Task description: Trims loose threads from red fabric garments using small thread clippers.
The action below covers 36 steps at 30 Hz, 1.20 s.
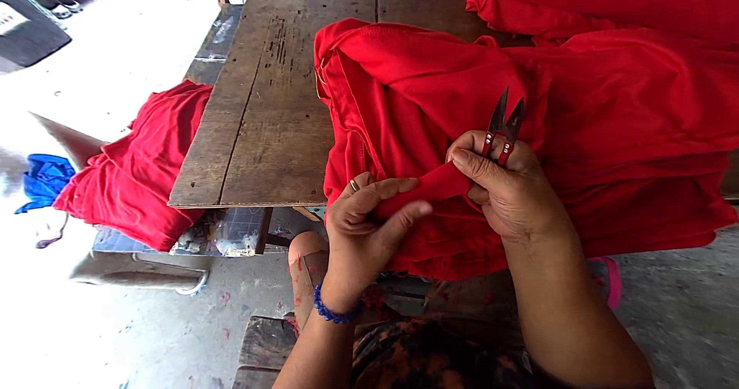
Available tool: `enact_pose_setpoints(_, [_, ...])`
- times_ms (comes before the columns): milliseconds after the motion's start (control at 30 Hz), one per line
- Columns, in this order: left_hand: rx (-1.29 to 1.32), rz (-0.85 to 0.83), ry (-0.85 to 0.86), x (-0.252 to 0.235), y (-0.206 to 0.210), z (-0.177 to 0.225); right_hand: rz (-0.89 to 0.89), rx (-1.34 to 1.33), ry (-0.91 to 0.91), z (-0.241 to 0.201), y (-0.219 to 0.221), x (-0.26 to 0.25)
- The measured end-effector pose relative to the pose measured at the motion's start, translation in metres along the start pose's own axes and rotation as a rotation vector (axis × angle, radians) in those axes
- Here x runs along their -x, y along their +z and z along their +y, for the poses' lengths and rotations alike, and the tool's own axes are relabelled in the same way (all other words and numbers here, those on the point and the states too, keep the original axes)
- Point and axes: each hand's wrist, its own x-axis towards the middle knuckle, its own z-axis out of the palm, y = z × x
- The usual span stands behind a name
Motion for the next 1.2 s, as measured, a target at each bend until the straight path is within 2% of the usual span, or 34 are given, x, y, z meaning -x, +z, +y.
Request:
enact_pose_setpoints(67, [0.014,0.029,-0.045,-0.001,0.003,0.002,0.016,-0.008,0.005,0.002,0.000,0.001])
enact_pose_setpoints(200, [0.395,0.089,-0.246,0.003,-0.003,0.009,0.087,-0.011,0.040,0.002,-0.001,0.001])
enact_pose_setpoints(300, [0.528,0.089,-0.312,0.008,-0.003,0.016,0.115,0.025,0.012,0.004,0.001,0.001])
enact_pose_setpoints(433, [0.562,0.025,-0.289,0.014,-0.003,0.019,0.132,0.126,-0.063,0.005,0.003,0.004])
enact_pose_setpoints(500, [0.588,0.062,-0.281,0.016,0.001,0.022,0.132,0.205,-0.147,0.002,0.003,0.008])
enact_pose_setpoints(633, [0.469,0.178,-0.271,0.019,0.009,0.024,0.099,0.320,-0.248,-0.012,0.004,0.032])
enact_pose_setpoints(867, [0.494,0.218,-0.202,0.022,0.005,0.022,0.088,0.459,-0.275,-0.009,0.011,0.069])
enact_pose_setpoints(1000, [0.544,0.224,-0.205,0.022,0.002,0.024,0.117,0.589,-0.316,-0.005,0.017,0.072])
enact_pose_setpoints(1200, [0.485,0.185,-0.160,0.024,0.002,0.024,0.151,0.895,-0.349,-0.004,0.034,0.069])
